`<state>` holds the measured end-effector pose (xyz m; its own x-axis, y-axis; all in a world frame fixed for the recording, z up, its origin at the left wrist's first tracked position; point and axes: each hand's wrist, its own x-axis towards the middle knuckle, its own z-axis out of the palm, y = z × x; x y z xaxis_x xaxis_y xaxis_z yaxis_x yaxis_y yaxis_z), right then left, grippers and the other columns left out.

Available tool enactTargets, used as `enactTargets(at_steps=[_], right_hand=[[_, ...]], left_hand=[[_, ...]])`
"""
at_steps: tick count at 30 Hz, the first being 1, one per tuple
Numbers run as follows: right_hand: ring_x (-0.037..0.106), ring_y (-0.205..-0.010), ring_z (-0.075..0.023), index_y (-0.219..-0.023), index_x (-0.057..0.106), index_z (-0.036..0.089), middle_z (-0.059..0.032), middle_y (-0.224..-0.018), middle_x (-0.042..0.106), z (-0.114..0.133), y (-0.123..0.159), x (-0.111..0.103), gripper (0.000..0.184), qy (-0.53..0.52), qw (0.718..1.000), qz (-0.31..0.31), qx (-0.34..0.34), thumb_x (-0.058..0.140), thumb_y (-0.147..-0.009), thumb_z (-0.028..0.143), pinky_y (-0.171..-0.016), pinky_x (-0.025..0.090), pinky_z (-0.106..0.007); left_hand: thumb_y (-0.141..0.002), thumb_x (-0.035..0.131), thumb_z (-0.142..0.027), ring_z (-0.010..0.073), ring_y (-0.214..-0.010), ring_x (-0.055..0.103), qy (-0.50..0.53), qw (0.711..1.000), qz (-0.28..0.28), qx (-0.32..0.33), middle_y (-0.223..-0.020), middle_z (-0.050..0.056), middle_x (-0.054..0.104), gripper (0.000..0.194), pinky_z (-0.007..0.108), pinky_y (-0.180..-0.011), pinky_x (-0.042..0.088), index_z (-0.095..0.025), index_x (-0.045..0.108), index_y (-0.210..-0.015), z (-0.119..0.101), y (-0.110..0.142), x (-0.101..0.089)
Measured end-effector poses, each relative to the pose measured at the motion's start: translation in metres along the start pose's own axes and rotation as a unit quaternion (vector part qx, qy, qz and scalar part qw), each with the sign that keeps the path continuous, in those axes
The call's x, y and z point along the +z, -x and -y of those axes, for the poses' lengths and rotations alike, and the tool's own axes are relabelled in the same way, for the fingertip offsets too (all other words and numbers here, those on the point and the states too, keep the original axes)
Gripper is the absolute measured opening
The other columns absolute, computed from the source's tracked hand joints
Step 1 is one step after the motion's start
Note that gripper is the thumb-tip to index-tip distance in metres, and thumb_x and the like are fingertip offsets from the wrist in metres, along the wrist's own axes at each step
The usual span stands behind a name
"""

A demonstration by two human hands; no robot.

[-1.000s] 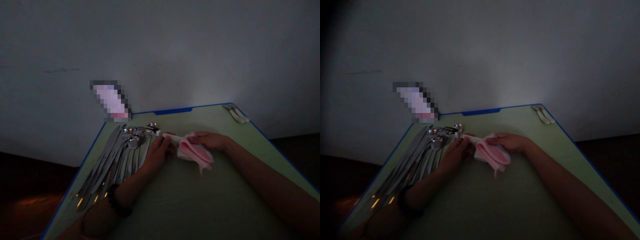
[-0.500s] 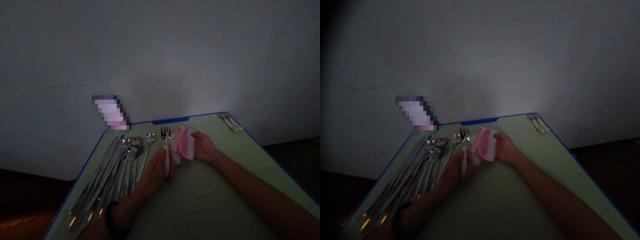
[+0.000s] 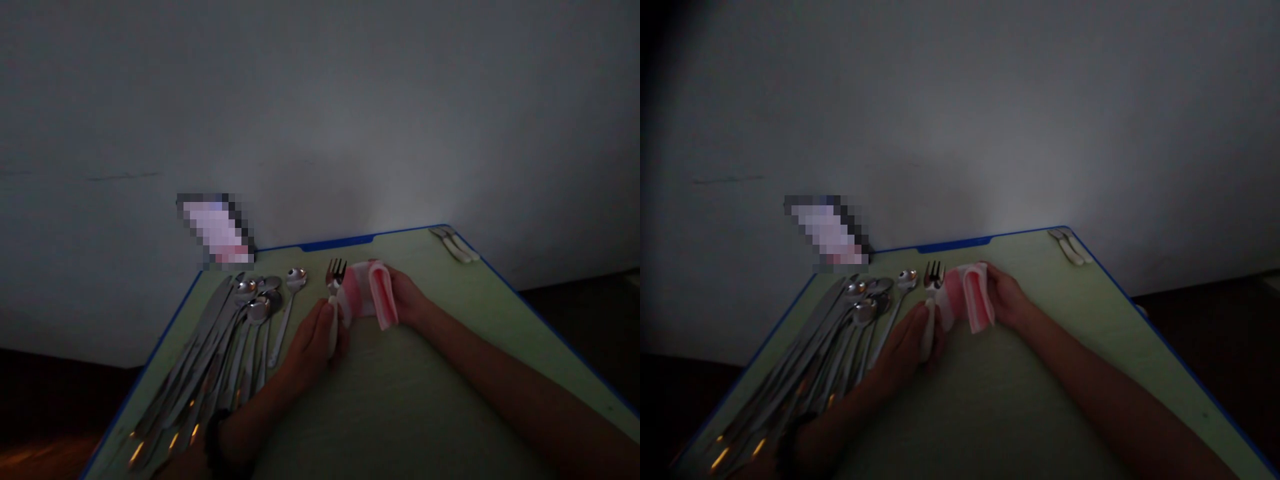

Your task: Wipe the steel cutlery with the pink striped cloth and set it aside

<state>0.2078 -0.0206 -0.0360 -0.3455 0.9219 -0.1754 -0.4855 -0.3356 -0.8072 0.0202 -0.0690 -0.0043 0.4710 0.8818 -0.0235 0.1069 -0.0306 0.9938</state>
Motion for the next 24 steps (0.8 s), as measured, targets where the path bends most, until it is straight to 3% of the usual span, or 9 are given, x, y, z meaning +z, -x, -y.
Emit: enactTargets(at_steps=[3,6,12,17,20,24], right_hand=[[0.061,-0.074,-0.0176,-0.106,0.052,0.023,0.0006,-0.078,0.065,0.006,0.004,0.004,0.031,-0.085,0.996,-0.025,-0.015,0.04,-0.081,0.039,-0.075,0.046,-0.035],[0.061,-0.08,-0.0172,-0.111,0.05,0.028,0.0017,-0.088,0.065,0.009,0.008,0.01,0.035,-0.104,0.994,-0.018,-0.042,0.041,-0.078,0.031,-0.079,0.045,-0.036],[0.056,-0.087,-0.0153,-0.074,0.057,0.018,-0.0006,-0.106,0.062,0.004,0.01,0.014,0.021,-0.048,0.996,-0.008,-0.08,0.046,-0.06,0.008,-0.082,0.044,-0.029],[0.055,-0.082,-0.0154,-0.069,0.049,0.02,0.0001,-0.093,0.062,0.004,0.009,0.009,0.006,-0.089,0.99,0.01,-0.106,0.049,-0.071,0.015,-0.079,0.045,-0.031],[0.055,-0.082,-0.015,-0.074,0.05,0.023,0.0033,-0.081,0.061,0.007,0.008,0.006,0.006,-0.125,0.984,0.01,-0.124,0.049,-0.075,0.018,-0.081,0.044,-0.032],[0.057,-0.086,-0.0155,-0.083,0.052,0.023,0.0027,-0.083,0.061,0.008,0.01,0.005,0.011,-0.143,0.983,0.031,-0.108,0.047,-0.077,0.016,-0.084,0.044,-0.033]], left_hand=[[-0.092,0.024,-0.045,0.0098,-0.037,0.047,0.003,1.0,0.002,-0.019,-0.052,-0.003,0.055,0.036,0.02,-0.039,0.036,-0.017,0.044,-0.079,-0.001,-0.002,0.001],[-0.092,0.024,-0.045,0.0116,-0.037,0.048,-0.018,1.0,-0.003,-0.022,-0.043,-0.005,0.051,0.039,0.021,-0.04,0.038,-0.016,0.047,-0.081,-0.001,-0.003,0.002],[-0.091,0.027,-0.046,0.0125,-0.037,0.049,-0.042,0.998,-0.025,-0.027,-0.043,-0.005,0.051,0.038,0.022,-0.04,0.039,-0.018,0.049,-0.078,0.003,-0.004,0.001],[-0.091,0.026,-0.047,0.0118,-0.037,0.047,-0.05,0.998,-0.006,-0.04,-0.045,-0.004,0.052,0.039,0.021,-0.039,0.036,-0.017,0.05,-0.082,0.003,-0.003,0.0],[-0.09,0.027,-0.047,0.01,-0.035,0.041,-0.079,0.996,-0.016,-0.04,-0.045,-0.007,0.047,0.037,0.02,-0.038,0.032,-0.018,0.05,-0.086,0.004,-0.003,0.0],[-0.09,0.031,-0.044,0.0092,-0.042,0.041,-0.096,0.995,-0.035,-0.021,-0.053,-0.006,0.043,0.033,0.02,-0.043,0.033,-0.018,0.051,-0.085,0.004,-0.003,0.0]])
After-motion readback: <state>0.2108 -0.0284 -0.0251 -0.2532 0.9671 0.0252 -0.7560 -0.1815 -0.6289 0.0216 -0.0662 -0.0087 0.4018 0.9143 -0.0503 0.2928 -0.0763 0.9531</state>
